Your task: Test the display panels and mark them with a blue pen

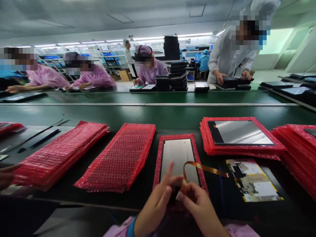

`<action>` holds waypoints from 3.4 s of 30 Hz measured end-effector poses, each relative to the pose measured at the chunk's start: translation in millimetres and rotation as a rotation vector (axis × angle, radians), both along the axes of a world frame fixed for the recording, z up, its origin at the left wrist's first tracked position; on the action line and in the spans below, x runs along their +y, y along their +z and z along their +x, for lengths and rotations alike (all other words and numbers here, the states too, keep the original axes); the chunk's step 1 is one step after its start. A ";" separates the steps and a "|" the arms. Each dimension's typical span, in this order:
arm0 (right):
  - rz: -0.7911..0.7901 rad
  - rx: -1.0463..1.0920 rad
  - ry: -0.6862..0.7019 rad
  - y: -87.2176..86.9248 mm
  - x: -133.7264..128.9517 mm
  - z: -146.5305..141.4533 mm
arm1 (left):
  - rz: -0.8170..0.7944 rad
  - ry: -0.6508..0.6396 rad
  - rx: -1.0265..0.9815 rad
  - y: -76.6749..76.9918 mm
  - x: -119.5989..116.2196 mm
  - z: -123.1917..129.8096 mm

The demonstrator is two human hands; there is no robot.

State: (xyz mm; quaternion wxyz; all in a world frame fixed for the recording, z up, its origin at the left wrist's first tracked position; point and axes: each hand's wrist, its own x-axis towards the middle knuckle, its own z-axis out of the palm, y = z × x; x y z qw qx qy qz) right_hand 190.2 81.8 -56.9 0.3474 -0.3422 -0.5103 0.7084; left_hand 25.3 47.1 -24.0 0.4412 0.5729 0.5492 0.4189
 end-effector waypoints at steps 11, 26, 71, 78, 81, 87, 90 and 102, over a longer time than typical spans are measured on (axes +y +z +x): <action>0.278 -0.199 -0.267 9.5 13.5 17.0 | -0.004 0.092 0.793 -11.3 25.5 -13.7; 0.417 -0.384 -0.092 -3.3 24.9 15.9 | 0.008 -0.273 0.614 -5.3 -11.2 -7.0; 0.571 -0.492 0.075 1.1 24.0 12.8 | 0.039 -0.190 0.496 -7.6 -12.7 -9.5; 0.570 -0.493 0.101 -0.5 25.5 13.3 | 0.489 -0.092 0.732 -27.8 -27.0 -10.1; 0.586 -0.500 0.096 -1.9 25.7 12.8 | 0.715 -0.073 0.929 -35.0 -33.3 -10.4; 0.627 -0.498 0.070 -3.5 24.3 11.3 | 0.664 -0.102 1.167 -34.2 -36.5 -9.1; 0.645 -0.507 0.056 -3.4 24.0 10.1 | 0.622 -0.135 1.179 -32.6 -36.4 -7.3; 1.196 -0.848 -0.187 -34.3 10.8 35.9 | 0.209 -0.025 0.722 -54.2 -31.7 -9.4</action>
